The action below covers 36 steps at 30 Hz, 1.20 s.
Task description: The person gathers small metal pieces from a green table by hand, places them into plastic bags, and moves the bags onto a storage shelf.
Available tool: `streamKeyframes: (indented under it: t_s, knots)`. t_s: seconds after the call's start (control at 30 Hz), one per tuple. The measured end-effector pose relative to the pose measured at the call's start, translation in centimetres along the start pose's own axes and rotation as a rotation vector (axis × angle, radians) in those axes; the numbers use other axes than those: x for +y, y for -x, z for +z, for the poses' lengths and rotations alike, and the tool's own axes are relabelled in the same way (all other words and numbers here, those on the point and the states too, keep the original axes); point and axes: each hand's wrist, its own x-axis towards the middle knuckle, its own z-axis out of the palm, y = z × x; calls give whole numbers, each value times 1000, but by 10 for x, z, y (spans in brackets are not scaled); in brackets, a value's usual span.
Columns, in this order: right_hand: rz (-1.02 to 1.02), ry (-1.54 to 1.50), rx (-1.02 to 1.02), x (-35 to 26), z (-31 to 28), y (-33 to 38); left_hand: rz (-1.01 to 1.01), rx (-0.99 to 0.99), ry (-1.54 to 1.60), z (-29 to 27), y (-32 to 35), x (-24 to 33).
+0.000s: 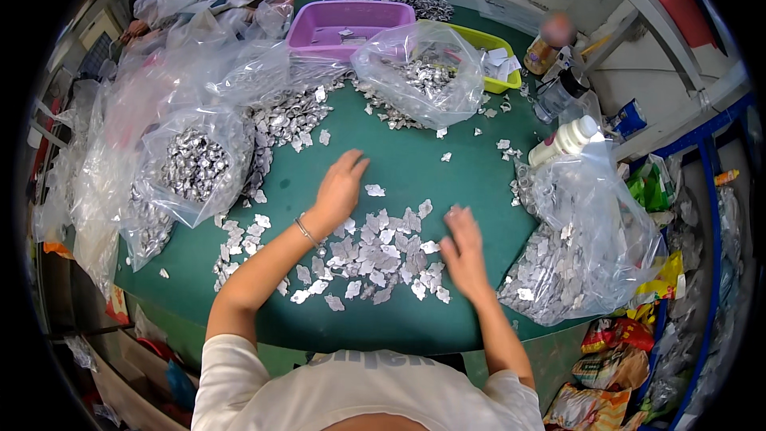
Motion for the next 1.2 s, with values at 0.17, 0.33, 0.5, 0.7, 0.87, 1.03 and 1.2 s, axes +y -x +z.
streamKeyframes:
  t_s: [0.17, 0.33, 0.5, 0.7, 0.87, 1.03, 1.2]
  knots:
    - [180, 191, 345, 75, -6, -88, 132, -107, 6, 23, 19, 50]
    - [179, 341, 208, 76, -5, -124, 192, -201, 33, 28, 41, 64]
    - [-4, 96, -56, 46, 3, -104, 218, -244, 130, 11, 39, 66]
    - [-87, 210, -66, 58, 0, -123, 121, -178, 71, 24, 7, 62]
    - [-182, -51, -293, 28, 7, -69, 130, -193, 23, 49, -10, 53]
    - [421, 423, 359, 62, -19, -40, 279, -253, 127, 58, -23, 67]
    - [209, 225, 165, 24, -13, -14, 435, -396, 364, 46, 3, 80]
